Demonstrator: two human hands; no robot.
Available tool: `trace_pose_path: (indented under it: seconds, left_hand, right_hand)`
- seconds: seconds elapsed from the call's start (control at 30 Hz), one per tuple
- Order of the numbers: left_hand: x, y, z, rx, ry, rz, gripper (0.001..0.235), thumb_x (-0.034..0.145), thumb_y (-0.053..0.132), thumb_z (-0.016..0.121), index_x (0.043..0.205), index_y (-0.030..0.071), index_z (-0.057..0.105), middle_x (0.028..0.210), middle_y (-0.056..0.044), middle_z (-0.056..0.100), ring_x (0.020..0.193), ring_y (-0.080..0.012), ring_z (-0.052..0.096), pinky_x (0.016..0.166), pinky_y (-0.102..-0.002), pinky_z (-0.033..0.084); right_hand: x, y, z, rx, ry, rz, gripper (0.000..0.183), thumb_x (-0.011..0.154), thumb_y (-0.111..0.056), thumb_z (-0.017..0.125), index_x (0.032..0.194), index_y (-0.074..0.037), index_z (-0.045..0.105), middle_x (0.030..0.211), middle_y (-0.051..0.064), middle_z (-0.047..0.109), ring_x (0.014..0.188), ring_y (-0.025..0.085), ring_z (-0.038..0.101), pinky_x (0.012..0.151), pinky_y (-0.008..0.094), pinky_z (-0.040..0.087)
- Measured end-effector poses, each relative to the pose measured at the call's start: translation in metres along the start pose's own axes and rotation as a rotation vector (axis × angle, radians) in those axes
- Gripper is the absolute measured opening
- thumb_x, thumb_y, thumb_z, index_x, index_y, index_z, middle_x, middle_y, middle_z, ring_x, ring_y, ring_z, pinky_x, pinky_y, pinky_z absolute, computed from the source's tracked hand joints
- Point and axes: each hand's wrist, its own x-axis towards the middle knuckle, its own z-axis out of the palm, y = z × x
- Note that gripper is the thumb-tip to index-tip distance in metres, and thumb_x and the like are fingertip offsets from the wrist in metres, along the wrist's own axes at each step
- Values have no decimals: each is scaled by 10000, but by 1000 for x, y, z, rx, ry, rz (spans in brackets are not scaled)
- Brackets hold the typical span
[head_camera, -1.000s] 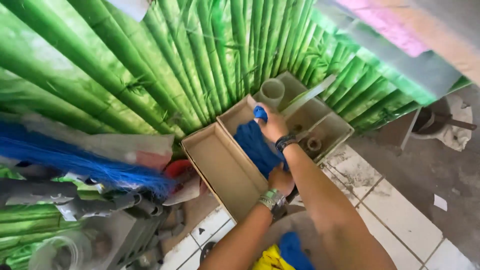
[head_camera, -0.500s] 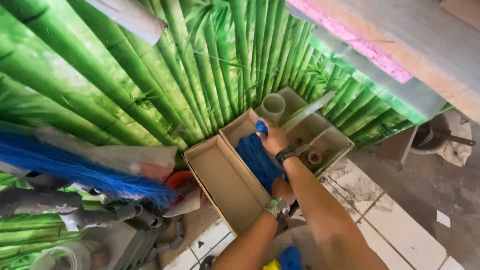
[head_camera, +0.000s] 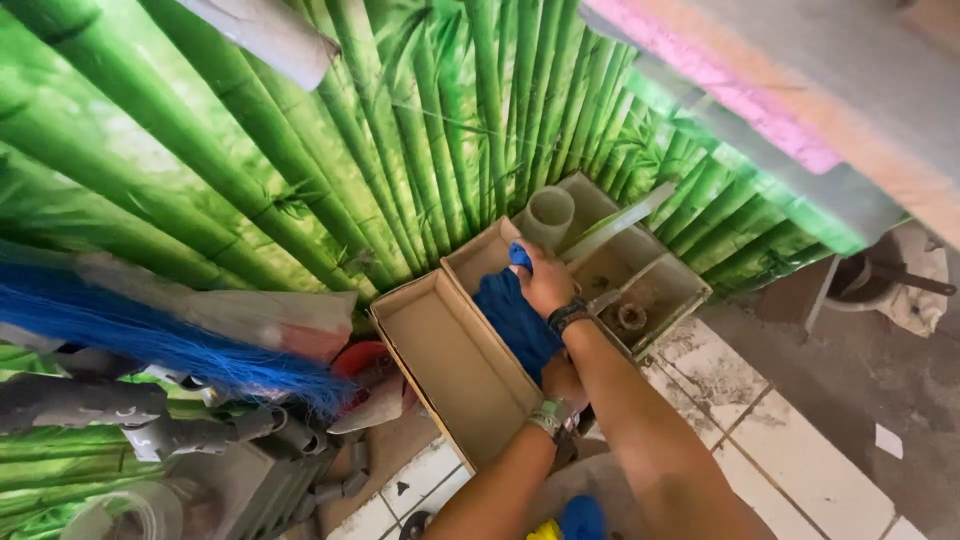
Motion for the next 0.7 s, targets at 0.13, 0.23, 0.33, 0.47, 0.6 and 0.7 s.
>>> trace_pose_path:
  seconds: [0.13,0.23,0.33,0.47,0.6,0.7]
  left_hand:
    - [28,19,61,402,395,-349,345,974,480,620,864,190,769,838,-21,746,787,-171,752,657,-294,631]
    - [45,2,96,484,707,-444,378,971,461,608,782,176,770,714,-53,709,630,-170,695,561,-303,552]
    - [46,-31,125,399,508,-363,429,1025,294,539,645,201,716,621,5,693,602,-136,720,478,-277,528]
    - [36,7,95,343,867,-390,429,897,489,683,571,211,682,563,-29,641,505,-185,648,426,-298,449]
    - [22,10,71,261,758,-346,496,941,391,669,493,181,645,472,-46,594,428,-190,618,372,-262,377]
    - [27,15,71,274,713,-378,539,997,309,625,478,167,595,442,-63,530,372,-149,494,412,-219,321]
  right_hand:
    - [-5,-4,-4,41,30,-48,558,985,-318,592,1526,-282,460,1228,245,663,1002,493,706,805,596,615]
    - [-3,8,8,-127,83,-32,574,971,-375,617,1516,-256,484,1184,202,716,1025,429,726,874,564,602]
    - [-13,20,26,-47,179,-101,506,955,-334,697,1432,-208,583,1204,217,716,1077,448,709,905,541,581]
    - [-9,13,7,1,38,8,547,995,-419,629,1510,-308,482,1316,183,651,1156,464,659,952,610,562]
    - [-8,11,3,29,-66,112,547,1002,-447,593,1522,-363,446,1382,170,610,1206,492,619,966,640,551]
    - [-2,19,23,-62,-80,158,553,999,-493,591,1521,-423,425,1427,124,572,1242,530,563,927,665,559]
